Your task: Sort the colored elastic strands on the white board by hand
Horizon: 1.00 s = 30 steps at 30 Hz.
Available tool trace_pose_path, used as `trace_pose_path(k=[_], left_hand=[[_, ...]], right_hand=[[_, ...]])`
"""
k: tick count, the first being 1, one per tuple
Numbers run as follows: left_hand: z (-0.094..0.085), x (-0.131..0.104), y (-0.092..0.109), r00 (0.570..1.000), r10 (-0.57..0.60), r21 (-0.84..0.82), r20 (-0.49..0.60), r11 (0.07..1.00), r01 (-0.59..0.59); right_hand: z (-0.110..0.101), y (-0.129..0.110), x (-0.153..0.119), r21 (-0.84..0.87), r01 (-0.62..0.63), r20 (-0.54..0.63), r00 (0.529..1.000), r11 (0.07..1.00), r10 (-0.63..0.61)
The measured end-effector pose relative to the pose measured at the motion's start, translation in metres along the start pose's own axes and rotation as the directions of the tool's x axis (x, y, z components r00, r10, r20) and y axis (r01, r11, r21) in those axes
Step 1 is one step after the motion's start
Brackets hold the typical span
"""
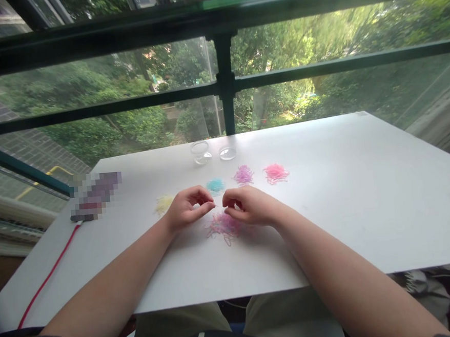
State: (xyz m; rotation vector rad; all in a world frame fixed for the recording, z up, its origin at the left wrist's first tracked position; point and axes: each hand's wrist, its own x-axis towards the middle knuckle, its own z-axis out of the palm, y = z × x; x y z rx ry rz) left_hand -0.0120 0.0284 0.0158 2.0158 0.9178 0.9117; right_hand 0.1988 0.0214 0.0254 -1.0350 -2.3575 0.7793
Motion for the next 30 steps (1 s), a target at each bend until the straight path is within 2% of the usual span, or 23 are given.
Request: trace_pose_path(k=[6, 13, 18, 30], left_hand=[[0.0, 0.0, -0.002, 1.0, -0.017, -0.061, 0.023, 0.998, 0.018], [-0.001, 0.0, -0.002, 0.996, 0.051, -0.026, 0.076, 0.998, -0.049], [-0.001, 0.001, -0.002, 0.995, 0.08, 0.0, 0.067, 0.997, -0.08], [-0.002, 0.001, 0.0, 0.997, 0.046, 0.049, 0.059, 0.998, -0.049]], right_hand=[[0.001, -0.003, 0.0, -0.057, -0.016, -0.019, 1.0, 0.998, 0.015], [0.006, -0.003, 0.003, 0.061, -0.001, -0.027, 1.0, 0.998, 0.003], [0.01, -0.004, 0.004, 0.104, 0.006, -0.044, 0.999, 0.995, -0.002], [0.008, -0.001, 0.006, 0.046, 0.069, -0.097, 0.993, 0.997, -0.064]])
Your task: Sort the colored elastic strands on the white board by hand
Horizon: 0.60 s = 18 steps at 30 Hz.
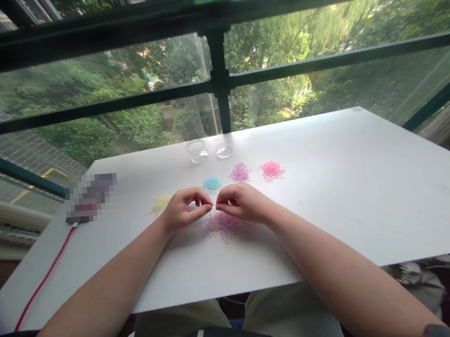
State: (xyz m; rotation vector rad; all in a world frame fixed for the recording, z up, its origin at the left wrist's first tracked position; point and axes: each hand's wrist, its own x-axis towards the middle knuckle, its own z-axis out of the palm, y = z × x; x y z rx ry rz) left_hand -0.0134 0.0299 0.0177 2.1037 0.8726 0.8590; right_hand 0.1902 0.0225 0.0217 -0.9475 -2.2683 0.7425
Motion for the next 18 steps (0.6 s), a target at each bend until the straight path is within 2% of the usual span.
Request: trace_pose_path(k=[13, 18], left_hand=[[-0.0011, 0.0014, -0.0018, 0.999, -0.04, 0.038, -0.035, 0.998, 0.041], [-0.0011, 0.001, -0.002, 0.998, -0.044, 0.054, -0.032, 0.997, 0.046]], right_hand=[[-0.0004, 0.0035, 0.0012, 0.12, -0.084, -0.095, 0.991, 0.989, 0.096], [0.002, 0.0028, 0.0024, 0.148, -0.087, -0.089, 0.991, 0.985, 0.101]])
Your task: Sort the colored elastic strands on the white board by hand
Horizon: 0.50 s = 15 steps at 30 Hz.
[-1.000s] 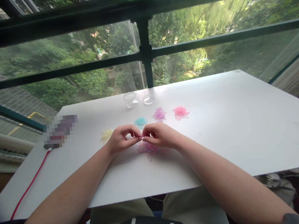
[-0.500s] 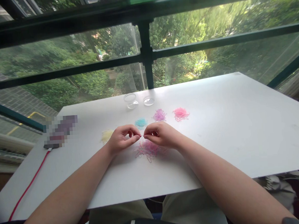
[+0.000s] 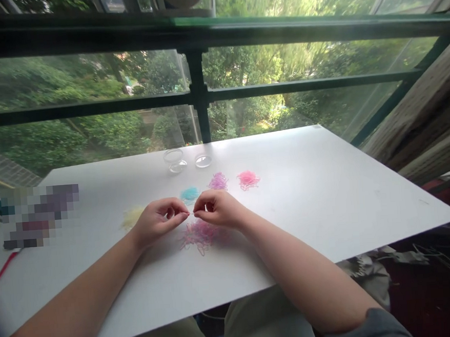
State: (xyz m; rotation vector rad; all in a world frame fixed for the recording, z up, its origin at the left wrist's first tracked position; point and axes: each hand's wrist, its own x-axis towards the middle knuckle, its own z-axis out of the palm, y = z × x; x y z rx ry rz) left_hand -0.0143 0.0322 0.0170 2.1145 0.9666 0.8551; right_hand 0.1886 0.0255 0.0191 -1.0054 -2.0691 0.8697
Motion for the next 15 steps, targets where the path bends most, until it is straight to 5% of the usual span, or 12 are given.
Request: trace_pose_path(k=[8, 15], left_hand=[[-0.002, 0.0, 0.0, 1.0, -0.015, -0.001, 0.01, 1.0, 0.015], [-0.004, -0.001, -0.003, 0.999, -0.05, -0.006, 0.008, 0.999, 0.05]], right_hand=[[-0.013, 0.0, -0.002, -0.07, -0.032, -0.032, 0.999, 0.997, 0.029], [-0.057, 0.031, -0.009, -0.339, -0.321, -0.194, 0.944, 0.884, 0.268]])
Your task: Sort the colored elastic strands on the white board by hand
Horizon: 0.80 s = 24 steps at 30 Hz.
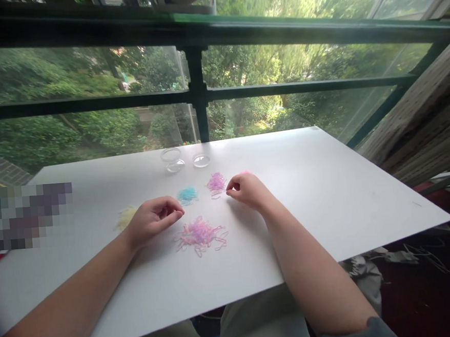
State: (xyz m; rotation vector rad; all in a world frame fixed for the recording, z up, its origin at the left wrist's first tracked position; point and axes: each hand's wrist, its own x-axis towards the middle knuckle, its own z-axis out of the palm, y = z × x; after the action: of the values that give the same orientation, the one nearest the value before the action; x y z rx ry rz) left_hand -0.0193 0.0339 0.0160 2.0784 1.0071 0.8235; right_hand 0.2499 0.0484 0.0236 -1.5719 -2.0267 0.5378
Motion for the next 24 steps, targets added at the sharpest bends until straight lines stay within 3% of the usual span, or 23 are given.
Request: trace_pose_path(k=[10, 24], left_hand=[[0.0, 0.0, -0.002, 1.0, -0.021, -0.001, 0.021, 1.0, 0.021], [0.001, 0.0, -0.001, 1.0, -0.014, 0.015, 0.008, 1.0, 0.014]], right_hand=[[0.011, -0.001, 0.0, -0.019, -0.136, 0.056, 0.989, 0.99, 0.137], [0.013, -0.003, 0.001, -0.049, -0.133, 0.069, 0.988, 0.99, 0.136]])
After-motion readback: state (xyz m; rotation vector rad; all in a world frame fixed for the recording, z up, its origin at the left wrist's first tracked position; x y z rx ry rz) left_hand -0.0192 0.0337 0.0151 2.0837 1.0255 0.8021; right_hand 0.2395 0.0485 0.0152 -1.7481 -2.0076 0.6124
